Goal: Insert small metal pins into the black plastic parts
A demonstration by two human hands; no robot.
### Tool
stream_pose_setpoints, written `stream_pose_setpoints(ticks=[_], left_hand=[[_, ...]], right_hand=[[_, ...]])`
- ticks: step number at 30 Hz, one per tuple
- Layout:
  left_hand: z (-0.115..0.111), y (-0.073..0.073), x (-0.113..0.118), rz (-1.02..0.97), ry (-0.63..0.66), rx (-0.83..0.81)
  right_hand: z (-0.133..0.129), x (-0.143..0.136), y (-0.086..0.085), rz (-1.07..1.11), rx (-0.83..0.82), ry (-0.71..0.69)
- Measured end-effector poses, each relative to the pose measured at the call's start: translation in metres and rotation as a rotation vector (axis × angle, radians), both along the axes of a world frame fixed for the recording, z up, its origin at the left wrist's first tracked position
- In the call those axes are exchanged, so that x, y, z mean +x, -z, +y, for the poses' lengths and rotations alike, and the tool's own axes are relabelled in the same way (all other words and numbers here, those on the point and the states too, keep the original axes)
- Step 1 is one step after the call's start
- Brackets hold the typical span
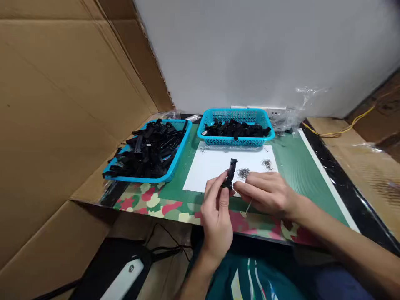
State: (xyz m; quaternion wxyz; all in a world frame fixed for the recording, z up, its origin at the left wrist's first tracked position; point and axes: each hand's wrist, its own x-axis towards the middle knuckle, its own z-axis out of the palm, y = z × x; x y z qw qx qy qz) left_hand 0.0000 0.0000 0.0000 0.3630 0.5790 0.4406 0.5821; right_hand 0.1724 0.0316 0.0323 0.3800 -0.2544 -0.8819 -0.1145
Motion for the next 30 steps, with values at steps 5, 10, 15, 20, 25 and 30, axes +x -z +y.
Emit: stream_pose_setpoints(ticks=[5,10,15,20,25,30], left_hand=[[-0.0022,-0.0008,-0.0041,-0.029,-0.017,0.0],[-0.0017,-0.0004,-0.0036,-0.034,0.006,0.02],[-0.0012,-0.0009,-0.0032,-0.014,0.021,0.033],[0.0,-0.0022,-0.0039,-0.035,0.057,0.022],[0.0008,-0.0025,-0.0057,-0.07,0.096,-0.019],[0.0026,-0.0053,-0.0061,-0.097,0.126,-0.084]], right_hand=[[0.0017,-0.0021,-0.0003,0.012,-0.031,0.011],[0.002,-0.0011,-0.0016,-0.004,-0.013,0.042],[0.0041,0.0008,-0.0021,-0.026,-0.009,0.064],[0.0089,0.003,-0.0014,0.089,-0.16,-0.006],[0.0098,0.0041,-0.0003,0.24,-0.306,-0.092],[0.0044,0.0018,-0.0043,0.288,-0.344,-0.025]])
